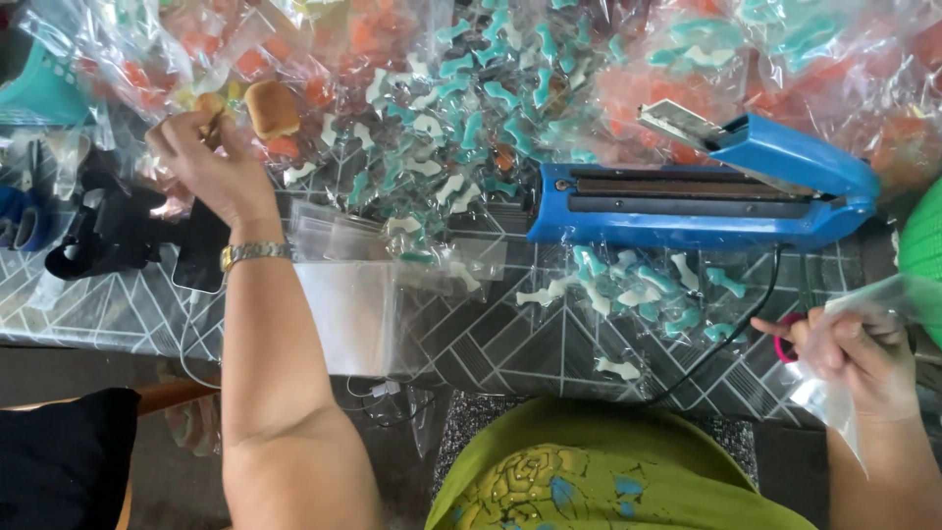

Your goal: Packaging shark-shaped gummy candies into small plastic bags and sealing them with a heat sealer.

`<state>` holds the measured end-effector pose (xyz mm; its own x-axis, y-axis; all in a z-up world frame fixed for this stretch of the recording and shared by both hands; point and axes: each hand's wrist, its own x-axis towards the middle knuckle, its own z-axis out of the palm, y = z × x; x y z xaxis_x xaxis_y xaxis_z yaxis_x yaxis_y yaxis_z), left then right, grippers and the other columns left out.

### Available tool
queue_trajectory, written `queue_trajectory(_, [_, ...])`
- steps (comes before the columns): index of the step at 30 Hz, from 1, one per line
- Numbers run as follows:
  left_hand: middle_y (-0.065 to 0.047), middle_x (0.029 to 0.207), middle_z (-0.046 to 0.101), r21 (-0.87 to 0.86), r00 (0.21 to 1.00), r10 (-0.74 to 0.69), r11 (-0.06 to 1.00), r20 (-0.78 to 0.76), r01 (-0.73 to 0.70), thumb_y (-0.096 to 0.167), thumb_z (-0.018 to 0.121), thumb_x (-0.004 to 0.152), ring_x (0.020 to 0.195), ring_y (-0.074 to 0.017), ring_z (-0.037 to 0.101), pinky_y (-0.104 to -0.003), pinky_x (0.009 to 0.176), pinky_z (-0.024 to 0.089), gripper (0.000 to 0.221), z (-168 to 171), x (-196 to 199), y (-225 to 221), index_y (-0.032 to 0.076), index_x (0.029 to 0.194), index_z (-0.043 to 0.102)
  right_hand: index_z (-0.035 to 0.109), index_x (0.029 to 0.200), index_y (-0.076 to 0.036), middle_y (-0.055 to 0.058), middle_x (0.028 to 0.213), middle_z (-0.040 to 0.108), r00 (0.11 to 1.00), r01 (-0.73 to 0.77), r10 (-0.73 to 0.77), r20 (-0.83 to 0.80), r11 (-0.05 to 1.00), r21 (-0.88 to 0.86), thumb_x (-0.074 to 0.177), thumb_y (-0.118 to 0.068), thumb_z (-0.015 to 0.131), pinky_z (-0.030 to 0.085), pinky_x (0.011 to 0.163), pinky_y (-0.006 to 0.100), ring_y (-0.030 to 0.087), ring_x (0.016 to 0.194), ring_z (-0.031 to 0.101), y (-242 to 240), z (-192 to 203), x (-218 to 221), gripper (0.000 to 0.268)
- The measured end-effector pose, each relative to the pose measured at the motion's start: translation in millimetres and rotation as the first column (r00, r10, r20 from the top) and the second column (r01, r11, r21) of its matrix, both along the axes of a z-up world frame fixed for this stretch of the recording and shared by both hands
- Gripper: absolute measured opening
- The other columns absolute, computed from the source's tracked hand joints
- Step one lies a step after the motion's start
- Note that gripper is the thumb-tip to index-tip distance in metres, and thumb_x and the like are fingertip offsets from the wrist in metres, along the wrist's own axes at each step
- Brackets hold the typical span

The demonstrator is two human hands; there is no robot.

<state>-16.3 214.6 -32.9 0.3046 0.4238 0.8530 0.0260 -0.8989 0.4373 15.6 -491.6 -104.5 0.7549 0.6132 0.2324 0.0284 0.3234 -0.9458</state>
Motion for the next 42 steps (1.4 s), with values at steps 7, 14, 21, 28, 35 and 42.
queue_trajectory(7, [-0.011, 0.111, 0.049, 0.001, 0.991, -0.034, 0.999, 0.128, 0.034, -0.012, 0.069, 0.092, 0.093, -0.0267, 0.066, -0.035, 0.076, 0.070, 0.018, 6, 41, -12, 0.000, 0.097, 0.058, 0.072, 0.089, -0.018, -0.007, 0.066, 0.054, 0.998, 0.016, -0.015, -0.055, 1.000, 0.019, 0.109, -0.028, 0.058, 0.042, 0.113, 0.065, 0.011, 0.057, 0.048, -7, -8, 2, 0.027])
queue_trajectory(14, [-0.016, 0.135, 0.044, -0.254, 0.915, 0.016, 0.958, -0.404, -0.129, -0.002, 0.069, 0.094, 0.106, -0.0313, 0.070, -0.042, 0.088, 0.069, 0.013, -5, 73, 7, 0.001, 0.103, 0.060, 0.077, 0.097, -0.023, -0.009, 0.065, 0.054, 0.989, 0.057, -0.052, -0.137, 0.998, 0.032, 0.107, -0.028, 0.062, 0.038, 0.114, 0.067, 0.011, 0.057, 0.046, -1, 0, -3, 0.019])
queue_trajectory(21, [-0.012, 0.128, 0.057, 0.046, 0.904, 0.226, 0.973, -0.363, -0.225, 0.006, 0.088, 0.084, 0.121, -0.0301, 0.049, -0.057, 0.096, 0.045, 0.024, 8, 54, -6, 0.019, 0.103, 0.081, 0.077, 0.103, -0.021, -0.009, 0.067, 0.053, 0.994, 0.016, -0.009, -0.107, 0.998, 0.062, 0.109, -0.027, 0.059, 0.040, 0.114, 0.065, 0.010, 0.057, 0.048, -5, -6, -1, 0.020])
queue_trajectory(28, [-0.011, 0.091, 0.064, -0.007, 0.784, -0.112, 0.991, -0.610, 0.136, -0.008, 0.060, 0.097, 0.080, -0.0295, 0.061, -0.042, 0.066, 0.049, 0.017, -1, -5, -35, 0.006, 0.092, 0.067, 0.072, 0.096, -0.022, -0.009, 0.066, 0.052, 0.999, 0.025, -0.024, -0.029, 0.999, 0.041, 0.110, -0.032, 0.058, 0.046, 0.112, 0.065, 0.009, 0.055, 0.045, 1, -2, -1, 0.022])
queue_trajectory(35, [-0.017, 0.143, 0.055, 0.093, 0.522, 0.096, 0.995, -0.847, -0.031, -0.015, 0.067, 0.078, 0.118, -0.0456, 0.053, -0.052, 0.085, 0.057, 0.037, -25, -6, -42, 0.002, 0.110, 0.072, 0.053, 0.069, -0.015, -0.003, 0.063, 0.050, 0.999, 0.040, -0.040, -0.012, 0.999, 0.018, 0.110, -0.026, 0.052, 0.050, 0.107, 0.061, 0.011, 0.052, 0.045, 5, 2, -4, 0.042])
queue_trajectory(42, [-0.012, 0.115, 0.060, -0.156, 0.720, -0.133, 0.987, -0.681, 0.035, -0.002, 0.062, 0.096, 0.106, -0.0313, 0.058, -0.045, 0.085, 0.052, 0.016, 1, 19, -78, 0.006, 0.106, 0.071, 0.059, 0.075, -0.013, -0.005, 0.063, 0.054, 0.997, 0.078, -0.080, 0.022, 0.995, 0.069, 0.110, -0.031, 0.056, 0.054, 0.105, 0.058, 0.009, 0.051, 0.052, 20, 16, -12, 0.039])
